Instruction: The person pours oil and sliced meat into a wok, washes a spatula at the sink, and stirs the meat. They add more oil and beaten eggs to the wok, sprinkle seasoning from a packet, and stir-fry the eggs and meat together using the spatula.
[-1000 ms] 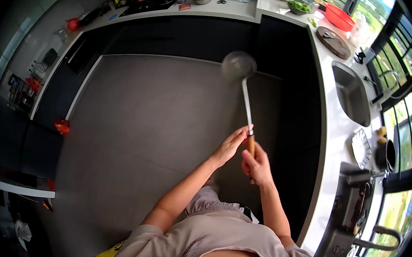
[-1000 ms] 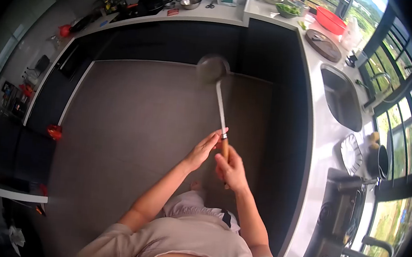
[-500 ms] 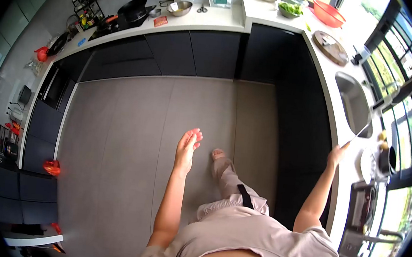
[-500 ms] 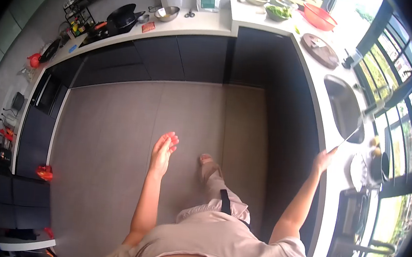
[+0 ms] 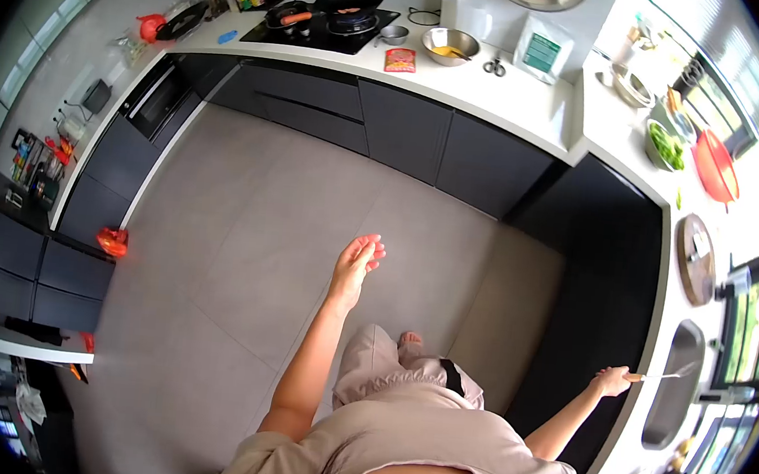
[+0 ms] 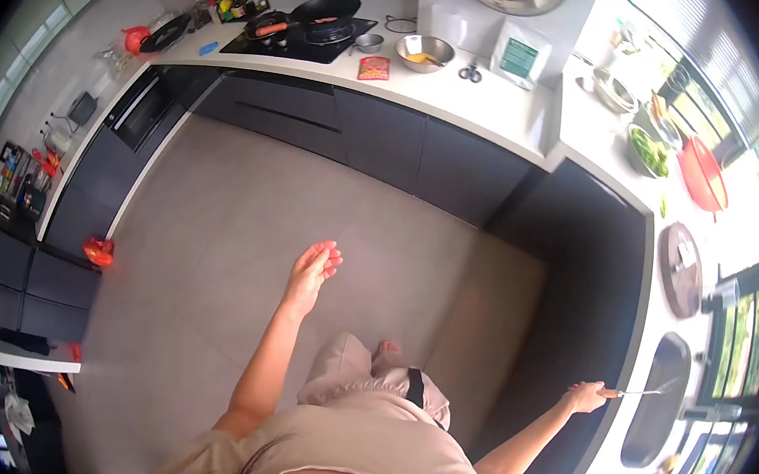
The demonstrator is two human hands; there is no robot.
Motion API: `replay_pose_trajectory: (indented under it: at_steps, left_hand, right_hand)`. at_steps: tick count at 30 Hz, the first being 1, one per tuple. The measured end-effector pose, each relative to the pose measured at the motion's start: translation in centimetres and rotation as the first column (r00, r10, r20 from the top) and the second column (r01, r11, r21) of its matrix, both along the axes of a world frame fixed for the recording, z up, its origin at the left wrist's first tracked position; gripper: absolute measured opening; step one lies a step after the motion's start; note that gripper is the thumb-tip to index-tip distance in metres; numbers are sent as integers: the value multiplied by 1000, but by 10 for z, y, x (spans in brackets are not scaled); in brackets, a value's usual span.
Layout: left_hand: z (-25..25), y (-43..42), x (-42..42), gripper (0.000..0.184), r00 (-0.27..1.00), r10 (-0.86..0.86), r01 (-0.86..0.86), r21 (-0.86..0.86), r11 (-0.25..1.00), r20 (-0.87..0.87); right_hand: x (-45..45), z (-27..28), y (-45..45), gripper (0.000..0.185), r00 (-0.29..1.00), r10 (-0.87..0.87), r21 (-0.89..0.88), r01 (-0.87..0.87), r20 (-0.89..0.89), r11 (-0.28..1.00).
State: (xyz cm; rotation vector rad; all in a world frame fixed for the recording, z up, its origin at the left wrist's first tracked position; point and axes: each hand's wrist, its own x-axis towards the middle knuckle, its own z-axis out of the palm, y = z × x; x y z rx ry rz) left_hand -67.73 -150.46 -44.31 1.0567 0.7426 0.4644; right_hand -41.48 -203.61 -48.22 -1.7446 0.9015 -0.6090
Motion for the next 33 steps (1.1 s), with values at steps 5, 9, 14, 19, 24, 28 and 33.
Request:
replay_pose_trajectory:
  at_steps: [5,9,14,19,24,28,33]
  left_hand:
    - [-21,89,30,26,996,83,-85,-51,995,-31]
    - [-30,184,60,26,987,154,-156,-55,986,-52]
    - [-16,317,86,25,969,245,-247,-66,967,-32]
    - [-1,447,107,23,947,322,-322,-22,947,-14]
    - [9,539,133,21,938,347,-347,-35,937,-5]
    - [-6,611,164,20,927,375,-375,-44,926,5]
    - [-4,696,212,26,892,451,-449,-75,890,17]
  right_hand:
    - [50,28,170,20,854,295,-20,-317,429,948]
    - [68,50,359,16,655,541,56,-662,527,748]
    - [100,67,566,24,307,926,118,-951,221,287]
    - [139,74,758,46,216,976,-251,-943,35,218]
    - [194,95,881,49,-17,991,-494,-868,131,50]
    - [251,108,962,44,-109,994,-511,-855,17,-85]
    - [306,137,1065,30,-117,960,-528,-815,-253,-239]
